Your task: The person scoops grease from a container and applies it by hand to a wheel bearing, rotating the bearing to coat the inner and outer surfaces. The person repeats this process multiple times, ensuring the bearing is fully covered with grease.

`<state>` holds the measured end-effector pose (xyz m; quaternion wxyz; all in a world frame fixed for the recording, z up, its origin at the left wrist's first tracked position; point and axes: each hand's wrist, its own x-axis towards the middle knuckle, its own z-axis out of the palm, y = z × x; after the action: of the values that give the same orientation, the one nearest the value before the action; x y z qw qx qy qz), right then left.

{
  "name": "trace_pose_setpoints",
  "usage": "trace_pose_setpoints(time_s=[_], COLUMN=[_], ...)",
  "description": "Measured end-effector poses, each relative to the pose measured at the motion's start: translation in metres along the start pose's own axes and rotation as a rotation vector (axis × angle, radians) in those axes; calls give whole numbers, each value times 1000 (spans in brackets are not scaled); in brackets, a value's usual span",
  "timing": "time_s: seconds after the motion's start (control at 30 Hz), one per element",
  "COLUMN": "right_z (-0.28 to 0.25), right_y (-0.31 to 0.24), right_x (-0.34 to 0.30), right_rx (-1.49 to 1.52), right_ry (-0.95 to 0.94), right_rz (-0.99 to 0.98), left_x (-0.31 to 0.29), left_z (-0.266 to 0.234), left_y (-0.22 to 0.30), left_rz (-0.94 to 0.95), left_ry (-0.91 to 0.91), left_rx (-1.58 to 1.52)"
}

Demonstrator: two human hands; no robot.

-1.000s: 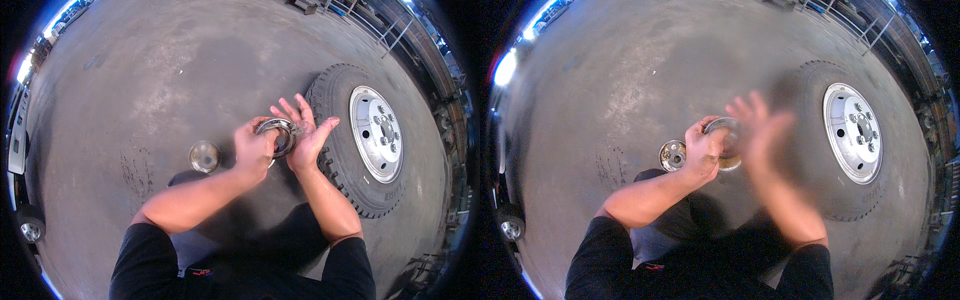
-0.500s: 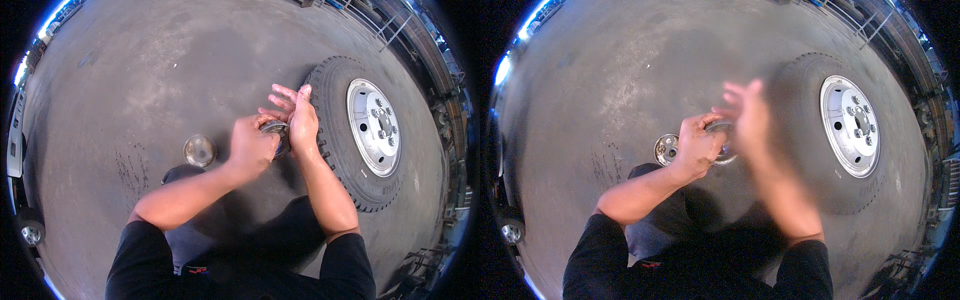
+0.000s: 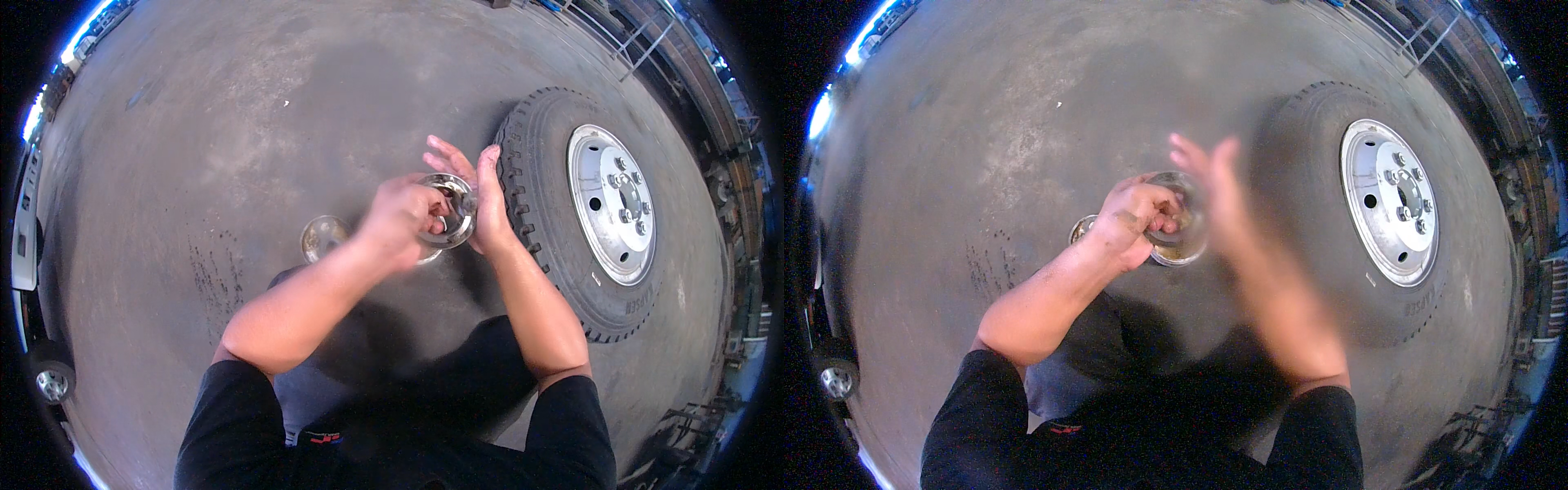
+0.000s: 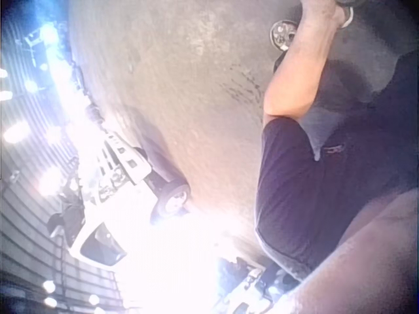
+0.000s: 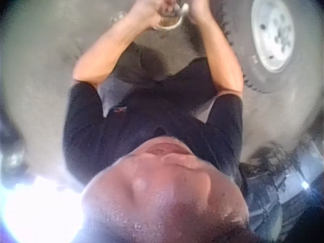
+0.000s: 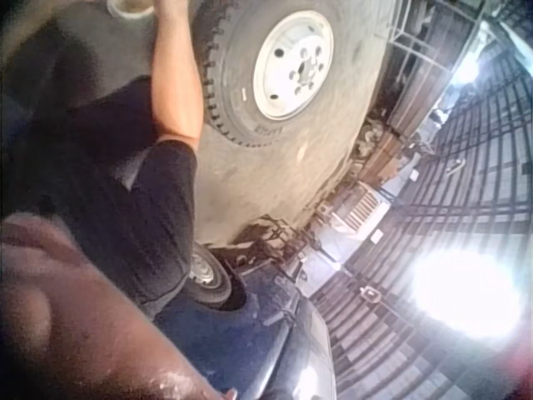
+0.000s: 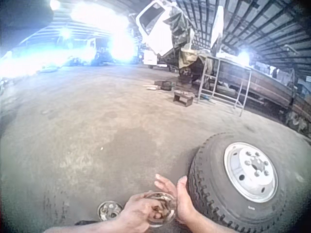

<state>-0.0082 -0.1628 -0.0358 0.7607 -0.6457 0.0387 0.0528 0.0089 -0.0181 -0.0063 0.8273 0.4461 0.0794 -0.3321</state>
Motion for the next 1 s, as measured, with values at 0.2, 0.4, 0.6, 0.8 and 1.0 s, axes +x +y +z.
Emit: trace_pose_setpoints(time_s=[0.2, 0.4, 0.6, 0.8, 1.0], right_z=[21, 28, 3, 8, -7], right_y=[-11, -7, -10, -29, 8], right_x=[-4, 3, 7, -2, -2], right_rx=[220, -33, -44, 368, 140], right_ry=[258, 413, 365, 78, 10], right_rz=[-220, -319, -30, -85, 103], left_x=[2, 4, -13, 2, 0], left_z=[-5, 3, 12, -1, -2], left_y=[-4, -25, -10, -14, -7], left_rz=[173, 315, 183, 133, 96], left_ry=[55, 85, 9, -31, -67], left_rx=[-8, 252, 181, 73, 40])
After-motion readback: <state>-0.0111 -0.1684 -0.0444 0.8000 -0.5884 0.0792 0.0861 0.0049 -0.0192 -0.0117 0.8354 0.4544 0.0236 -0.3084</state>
